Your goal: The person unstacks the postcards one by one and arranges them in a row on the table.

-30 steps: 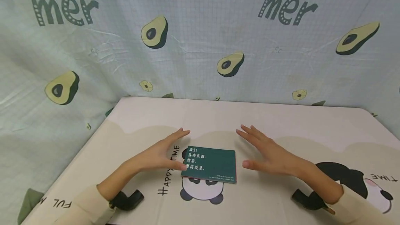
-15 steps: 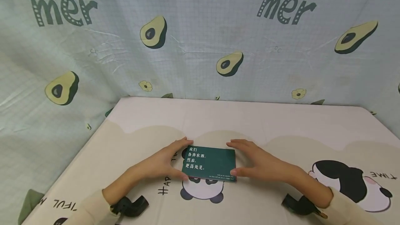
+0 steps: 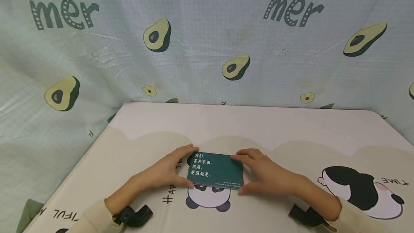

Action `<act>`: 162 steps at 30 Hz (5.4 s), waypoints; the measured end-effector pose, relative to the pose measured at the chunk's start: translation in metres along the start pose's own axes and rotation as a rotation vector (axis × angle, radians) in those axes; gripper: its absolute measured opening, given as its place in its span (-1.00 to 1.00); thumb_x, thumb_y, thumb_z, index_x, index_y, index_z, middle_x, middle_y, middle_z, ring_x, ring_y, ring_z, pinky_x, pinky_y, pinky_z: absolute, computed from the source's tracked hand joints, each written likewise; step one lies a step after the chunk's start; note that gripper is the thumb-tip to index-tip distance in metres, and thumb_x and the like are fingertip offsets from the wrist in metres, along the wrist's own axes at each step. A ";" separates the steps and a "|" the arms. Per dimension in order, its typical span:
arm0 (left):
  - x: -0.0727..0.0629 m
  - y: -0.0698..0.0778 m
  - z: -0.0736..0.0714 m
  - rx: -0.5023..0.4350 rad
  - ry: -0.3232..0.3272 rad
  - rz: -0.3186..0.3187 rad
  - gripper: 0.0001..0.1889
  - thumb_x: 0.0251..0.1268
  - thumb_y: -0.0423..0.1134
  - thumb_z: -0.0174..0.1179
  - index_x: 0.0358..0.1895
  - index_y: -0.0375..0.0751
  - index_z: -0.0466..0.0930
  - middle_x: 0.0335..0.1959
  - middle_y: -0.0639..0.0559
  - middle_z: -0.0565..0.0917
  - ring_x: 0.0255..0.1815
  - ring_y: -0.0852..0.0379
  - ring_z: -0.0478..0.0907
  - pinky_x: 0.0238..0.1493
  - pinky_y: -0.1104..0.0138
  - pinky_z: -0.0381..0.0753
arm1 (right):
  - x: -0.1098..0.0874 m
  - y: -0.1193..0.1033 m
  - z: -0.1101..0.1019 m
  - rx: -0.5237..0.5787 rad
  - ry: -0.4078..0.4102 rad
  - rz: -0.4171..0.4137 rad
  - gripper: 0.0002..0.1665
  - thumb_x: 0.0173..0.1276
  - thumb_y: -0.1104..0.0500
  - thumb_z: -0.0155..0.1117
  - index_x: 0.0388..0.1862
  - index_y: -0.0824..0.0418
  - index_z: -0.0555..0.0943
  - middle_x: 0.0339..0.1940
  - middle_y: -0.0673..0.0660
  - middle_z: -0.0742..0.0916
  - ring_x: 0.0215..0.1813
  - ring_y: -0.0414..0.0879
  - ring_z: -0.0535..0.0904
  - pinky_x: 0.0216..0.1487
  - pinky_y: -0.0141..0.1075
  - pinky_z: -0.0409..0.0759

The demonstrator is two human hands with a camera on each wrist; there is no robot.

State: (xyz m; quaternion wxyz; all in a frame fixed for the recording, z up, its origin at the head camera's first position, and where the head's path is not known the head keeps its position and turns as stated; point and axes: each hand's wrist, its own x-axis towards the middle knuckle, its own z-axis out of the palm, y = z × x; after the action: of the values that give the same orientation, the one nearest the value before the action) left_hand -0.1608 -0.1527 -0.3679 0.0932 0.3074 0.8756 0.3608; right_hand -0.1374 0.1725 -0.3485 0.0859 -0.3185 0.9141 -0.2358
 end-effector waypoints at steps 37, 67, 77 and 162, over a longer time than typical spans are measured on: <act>0.006 0.008 -0.010 -0.317 0.057 0.174 -0.03 -0.06 -0.31 0.50 0.46 -0.01 0.13 0.38 0.00 0.15 0.41 0.00 0.14 0.37 0.28 0.17 | 0.008 -0.006 -0.013 -0.072 0.024 0.005 -0.04 0.14 -0.25 0.39 0.46 -0.03 0.25 0.43 0.05 0.29 0.38 -0.03 0.24 0.15 -0.15 0.51; 0.020 -0.020 -0.072 -0.273 0.304 -0.086 -0.06 0.07 -0.20 0.43 0.50 -0.05 0.07 0.52 0.06 0.05 0.50 -0.06 -0.05 0.43 0.08 0.03 | 0.105 -0.021 -0.029 -0.164 0.150 -0.052 -0.14 0.10 -0.14 0.44 0.37 0.05 0.39 0.40 0.19 0.35 0.37 0.09 0.26 0.12 -0.04 0.52; 0.031 -0.040 -0.087 -0.174 0.337 -0.143 -0.05 0.07 -0.13 0.43 0.50 -0.14 0.05 0.54 0.01 -0.02 0.51 -0.11 -0.09 0.43 0.01 -0.02 | 0.149 -0.022 -0.028 -0.189 0.155 -0.085 -0.22 0.18 -0.16 0.37 0.34 0.09 0.44 0.40 0.19 0.36 0.38 0.08 0.23 0.25 -0.02 0.39; 0.059 -0.095 -0.097 0.009 0.191 -0.382 0.05 0.03 -0.03 0.42 0.48 -0.35 -0.05 0.49 -0.33 -0.03 0.47 -0.27 -0.08 0.40 -0.11 -0.10 | 0.218 -0.008 -0.013 -0.161 -0.118 0.118 -0.09 0.23 -0.21 0.29 0.48 0.06 0.24 0.48 0.16 0.26 0.45 0.11 0.10 0.39 0.04 0.14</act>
State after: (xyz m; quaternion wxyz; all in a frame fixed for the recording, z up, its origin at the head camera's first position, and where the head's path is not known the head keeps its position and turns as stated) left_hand -0.2899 -0.2249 -0.3596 0.0752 0.1008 0.9244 0.3602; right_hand -0.3080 0.0362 -0.3347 0.1272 -0.2832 0.9407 -0.1368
